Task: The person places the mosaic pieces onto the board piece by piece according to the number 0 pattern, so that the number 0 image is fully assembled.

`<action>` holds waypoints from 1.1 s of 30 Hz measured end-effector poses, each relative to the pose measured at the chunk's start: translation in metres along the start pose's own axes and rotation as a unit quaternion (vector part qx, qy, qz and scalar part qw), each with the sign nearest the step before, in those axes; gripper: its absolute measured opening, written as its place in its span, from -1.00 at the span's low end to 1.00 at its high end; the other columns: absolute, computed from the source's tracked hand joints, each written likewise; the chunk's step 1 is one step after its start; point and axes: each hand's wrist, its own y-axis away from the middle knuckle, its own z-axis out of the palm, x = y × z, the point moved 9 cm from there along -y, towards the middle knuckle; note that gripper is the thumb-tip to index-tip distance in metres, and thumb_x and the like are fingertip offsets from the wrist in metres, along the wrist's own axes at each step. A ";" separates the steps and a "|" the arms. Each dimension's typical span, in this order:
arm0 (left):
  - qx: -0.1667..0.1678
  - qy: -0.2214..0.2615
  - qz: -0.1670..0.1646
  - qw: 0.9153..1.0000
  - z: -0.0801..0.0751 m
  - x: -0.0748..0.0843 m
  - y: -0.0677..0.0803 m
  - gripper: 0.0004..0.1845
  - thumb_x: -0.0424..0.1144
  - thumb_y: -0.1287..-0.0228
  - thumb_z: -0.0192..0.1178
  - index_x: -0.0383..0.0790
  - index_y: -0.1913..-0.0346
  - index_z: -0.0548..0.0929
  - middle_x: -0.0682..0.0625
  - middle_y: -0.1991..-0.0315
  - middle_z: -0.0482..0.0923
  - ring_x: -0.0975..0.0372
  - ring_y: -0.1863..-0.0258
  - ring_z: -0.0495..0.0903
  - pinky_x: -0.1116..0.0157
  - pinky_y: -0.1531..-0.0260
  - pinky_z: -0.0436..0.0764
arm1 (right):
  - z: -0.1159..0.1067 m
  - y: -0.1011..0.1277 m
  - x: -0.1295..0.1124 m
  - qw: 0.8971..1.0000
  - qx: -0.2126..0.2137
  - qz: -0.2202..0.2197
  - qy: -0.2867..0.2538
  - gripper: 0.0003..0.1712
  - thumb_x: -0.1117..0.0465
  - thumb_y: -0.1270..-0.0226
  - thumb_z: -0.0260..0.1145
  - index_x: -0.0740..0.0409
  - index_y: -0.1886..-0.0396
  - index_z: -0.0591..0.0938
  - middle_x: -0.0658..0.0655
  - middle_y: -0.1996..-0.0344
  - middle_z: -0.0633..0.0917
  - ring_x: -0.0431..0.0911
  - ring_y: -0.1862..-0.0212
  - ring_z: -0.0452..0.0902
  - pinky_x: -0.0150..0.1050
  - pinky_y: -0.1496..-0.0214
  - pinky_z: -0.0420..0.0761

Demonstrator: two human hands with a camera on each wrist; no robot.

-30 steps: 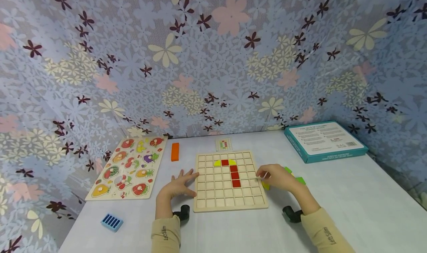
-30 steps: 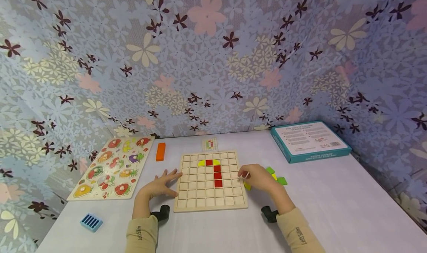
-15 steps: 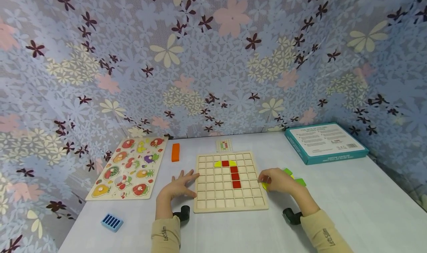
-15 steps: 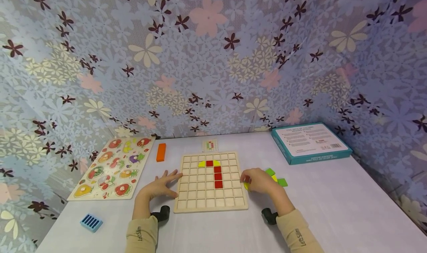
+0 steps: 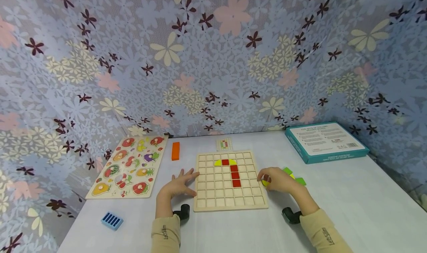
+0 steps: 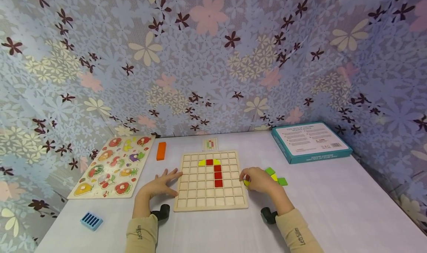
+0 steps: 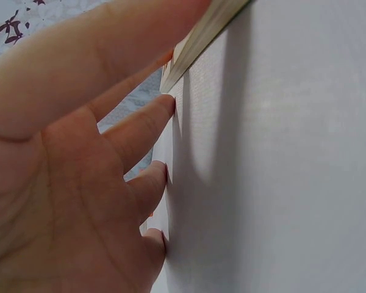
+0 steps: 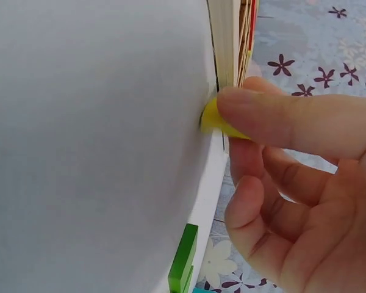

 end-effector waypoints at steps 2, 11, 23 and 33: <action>0.001 0.000 -0.001 1.000 -0.001 0.001 0.000 -0.15 -0.37 0.18 0.42 -0.11 -0.32 0.35 -0.13 -0.44 -0.01 -0.09 -0.43 -0.36 -0.14 -0.30 -0.50 | -0.001 0.000 -0.001 1.000 0.002 -0.007 -0.002 -0.67 0.56 0.11 0.33 0.16 0.33 0.61 0.03 0.48 0.55 -0.13 0.42 0.40 -0.29 0.41 0.47; 0.000 -0.015 0.002 1.000 -0.002 -0.001 -0.002 -0.16 -0.36 0.16 0.42 -0.09 -0.32 0.36 -0.11 -0.44 -0.01 -0.09 -0.43 -0.34 -0.14 -0.30 -0.47 | -0.007 -0.002 -0.004 1.000 0.014 -0.011 -0.004 -0.71 0.52 0.06 0.34 0.12 0.34 0.61 0.02 0.47 0.55 -0.12 0.39 0.40 -0.28 0.36 0.49; -0.004 -0.012 0.001 1.000 0.000 -0.002 -0.002 -0.18 -0.34 0.14 0.40 -0.09 -0.32 0.36 -0.11 -0.44 0.00 -0.08 -0.43 -0.34 -0.13 -0.31 -0.48 | -0.007 -0.007 -0.004 0.998 0.042 -0.010 -0.050 -0.83 0.42 -0.04 0.34 0.13 0.35 0.62 -0.03 0.43 0.59 -0.13 0.35 0.40 -0.25 0.28 0.47; -0.003 -0.014 -0.004 1.000 0.001 -0.004 -0.003 -0.18 -0.34 0.13 0.40 -0.07 -0.32 0.36 -0.08 -0.44 0.00 -0.06 -0.44 -0.34 -0.12 -0.31 -0.47 | -0.014 -0.005 -0.012 0.992 0.106 -0.020 -0.073 -0.82 0.36 0.00 0.40 0.10 0.53 0.54 -0.05 0.58 0.55 -0.17 0.47 0.39 -0.36 0.48 0.43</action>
